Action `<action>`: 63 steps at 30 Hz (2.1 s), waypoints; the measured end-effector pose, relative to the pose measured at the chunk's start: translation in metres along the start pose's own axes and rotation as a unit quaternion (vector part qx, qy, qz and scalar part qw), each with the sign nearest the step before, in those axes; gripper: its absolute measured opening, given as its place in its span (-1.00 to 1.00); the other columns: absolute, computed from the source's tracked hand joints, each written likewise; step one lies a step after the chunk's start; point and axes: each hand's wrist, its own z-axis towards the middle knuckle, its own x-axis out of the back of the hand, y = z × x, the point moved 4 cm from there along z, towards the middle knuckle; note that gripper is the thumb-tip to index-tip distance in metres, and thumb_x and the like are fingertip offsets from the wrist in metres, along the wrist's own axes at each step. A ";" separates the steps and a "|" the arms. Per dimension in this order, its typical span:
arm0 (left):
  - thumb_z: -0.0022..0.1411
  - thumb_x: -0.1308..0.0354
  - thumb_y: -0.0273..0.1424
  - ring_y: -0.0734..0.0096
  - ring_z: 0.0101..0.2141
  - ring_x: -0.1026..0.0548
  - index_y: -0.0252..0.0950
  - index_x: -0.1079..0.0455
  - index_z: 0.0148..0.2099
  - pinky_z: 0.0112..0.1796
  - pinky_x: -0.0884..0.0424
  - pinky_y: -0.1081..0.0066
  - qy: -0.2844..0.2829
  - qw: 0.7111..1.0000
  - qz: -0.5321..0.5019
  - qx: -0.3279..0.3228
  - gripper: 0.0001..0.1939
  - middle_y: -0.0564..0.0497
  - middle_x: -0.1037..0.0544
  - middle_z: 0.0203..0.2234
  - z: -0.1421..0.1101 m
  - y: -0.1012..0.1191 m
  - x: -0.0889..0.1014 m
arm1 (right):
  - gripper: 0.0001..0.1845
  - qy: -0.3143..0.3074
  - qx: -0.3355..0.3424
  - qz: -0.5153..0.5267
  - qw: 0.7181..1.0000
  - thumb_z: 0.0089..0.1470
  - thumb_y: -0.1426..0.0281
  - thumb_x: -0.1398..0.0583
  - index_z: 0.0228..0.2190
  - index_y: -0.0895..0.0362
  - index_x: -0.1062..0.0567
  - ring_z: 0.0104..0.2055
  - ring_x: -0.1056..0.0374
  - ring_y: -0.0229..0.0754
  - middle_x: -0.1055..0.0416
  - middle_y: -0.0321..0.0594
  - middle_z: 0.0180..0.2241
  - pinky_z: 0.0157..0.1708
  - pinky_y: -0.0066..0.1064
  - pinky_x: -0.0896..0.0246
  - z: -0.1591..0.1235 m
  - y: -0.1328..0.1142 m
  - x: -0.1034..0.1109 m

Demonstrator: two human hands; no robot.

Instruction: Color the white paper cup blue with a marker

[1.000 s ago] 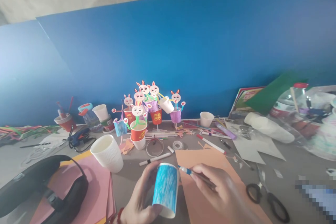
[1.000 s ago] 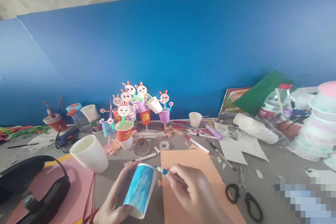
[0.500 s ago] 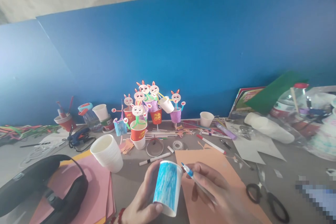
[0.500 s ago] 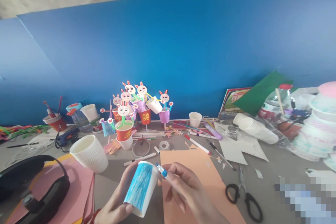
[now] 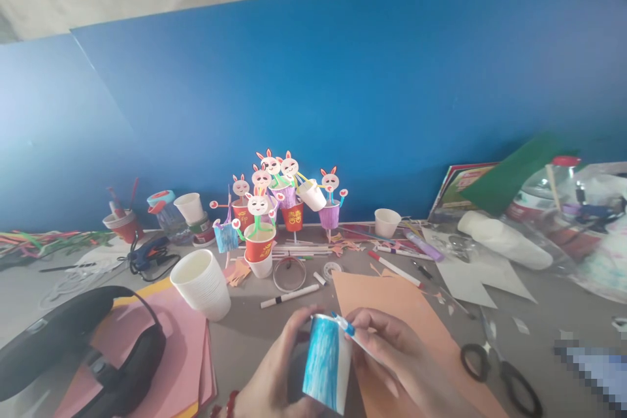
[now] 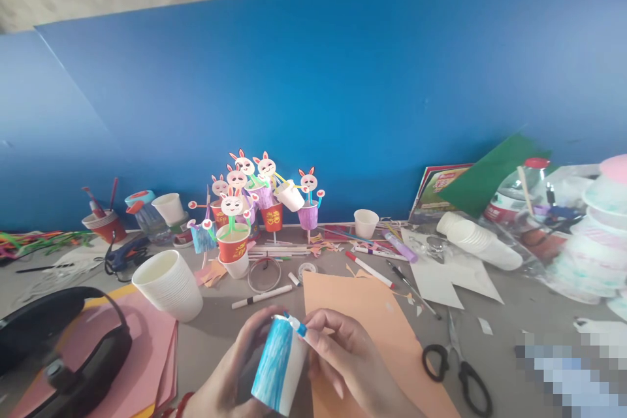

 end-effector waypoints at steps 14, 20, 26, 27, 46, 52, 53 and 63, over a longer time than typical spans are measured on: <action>0.10 -0.29 -0.43 -0.12 0.22 -0.32 -0.04 0.04 0.38 0.16 -0.32 0.09 0.088 0.996 -0.003 0.017 -0.12 -0.18 -0.23 0.29 -0.003 -0.004 0.007 | -0.64 0.012 0.093 -0.120 0.988 0.23 0.05 -0.17 -0.36 0.08 -0.49 -0.35 -0.42 -0.22 -0.44 -0.11 -0.07 -0.59 -0.53 -0.22 -0.002 -0.008 0.012; 0.18 -0.31 -0.38 -0.06 0.26 -0.24 0.00 0.02 0.33 0.22 -0.23 0.07 0.159 0.985 0.034 0.052 -0.21 -0.11 -0.22 0.26 -0.001 0.000 0.020 | -0.73 -0.044 0.207 -0.298 0.931 0.32 0.27 -0.07 -0.37 0.08 -0.46 -0.43 -0.29 -0.27 -0.36 -0.26 -0.42 -0.50 -0.54 -0.17 -0.011 -0.026 0.004; 0.20 -0.30 -0.30 -0.07 0.26 -0.24 -0.01 0.04 0.33 0.22 -0.22 0.04 0.144 0.988 0.021 0.051 -0.22 -0.12 -0.22 0.26 -0.004 -0.005 0.018 | -0.72 -0.022 0.251 -0.407 0.878 0.31 0.31 -0.05 -0.45 0.08 -0.40 -0.54 -0.19 -0.30 -0.27 -0.36 -0.57 -0.55 -0.50 -0.01 -0.013 -0.023 -0.001; 0.20 -0.30 -0.30 -0.06 0.25 -0.25 0.00 0.04 0.33 0.21 -0.23 0.04 0.136 0.989 0.019 0.048 -0.22 -0.12 -0.23 0.25 -0.004 -0.005 0.017 | -0.73 -0.013 0.249 -0.416 0.874 0.31 0.31 -0.05 -0.41 0.08 -0.42 -0.53 -0.23 -0.29 -0.31 -0.35 -0.56 -0.54 -0.51 -0.05 -0.013 -0.022 0.000; -0.02 -0.24 -0.53 -0.03 0.11 -0.44 -0.05 -0.09 0.29 0.08 -0.36 0.15 0.092 0.996 0.010 0.006 -0.17 -0.10 -0.43 0.12 0.001 0.007 0.012 | -0.66 0.081 0.270 -0.436 0.855 0.37 0.25 -0.01 -0.35 0.06 -0.48 -0.52 -0.41 -0.25 -0.51 -0.30 -0.52 -0.52 -0.53 -0.26 -0.010 -0.025 0.011; 0.04 -0.29 -0.46 -0.06 0.15 -0.40 -0.01 -0.03 0.32 0.12 -0.32 0.10 0.093 0.995 0.015 0.014 -0.15 -0.11 -0.38 0.17 -0.002 0.000 0.013 | -0.72 0.058 0.276 -0.462 0.841 0.34 0.34 -0.04 -0.38 0.05 -0.46 -0.53 -0.40 -0.28 -0.51 -0.34 -0.53 -0.49 -0.53 -0.22 -0.011 -0.027 0.008; 0.06 -0.30 -0.43 -0.06 0.15 -0.40 -0.01 -0.03 0.32 0.12 -0.33 0.10 0.091 0.996 0.017 0.013 -0.17 -0.12 -0.38 0.17 -0.002 0.000 0.013 | -0.71 0.055 0.276 -0.474 0.834 0.34 0.35 -0.04 -0.41 0.06 -0.44 -0.55 -0.37 -0.29 -0.48 -0.35 -0.56 -0.50 -0.53 -0.19 -0.011 -0.027 0.007; 0.14 -0.31 -0.33 -0.13 0.17 -0.37 -0.15 -0.02 0.31 0.13 -0.35 0.04 0.099 0.994 0.024 0.026 -0.22 -0.24 -0.33 0.17 -0.005 -0.007 0.016 | -0.74 -0.017 0.291 -0.529 0.797 0.22 0.42 -0.08 -0.50 0.06 -0.42 -0.58 -0.24 -0.29 -0.34 -0.39 -0.65 -0.54 -0.50 -0.08 -0.017 -0.033 -0.006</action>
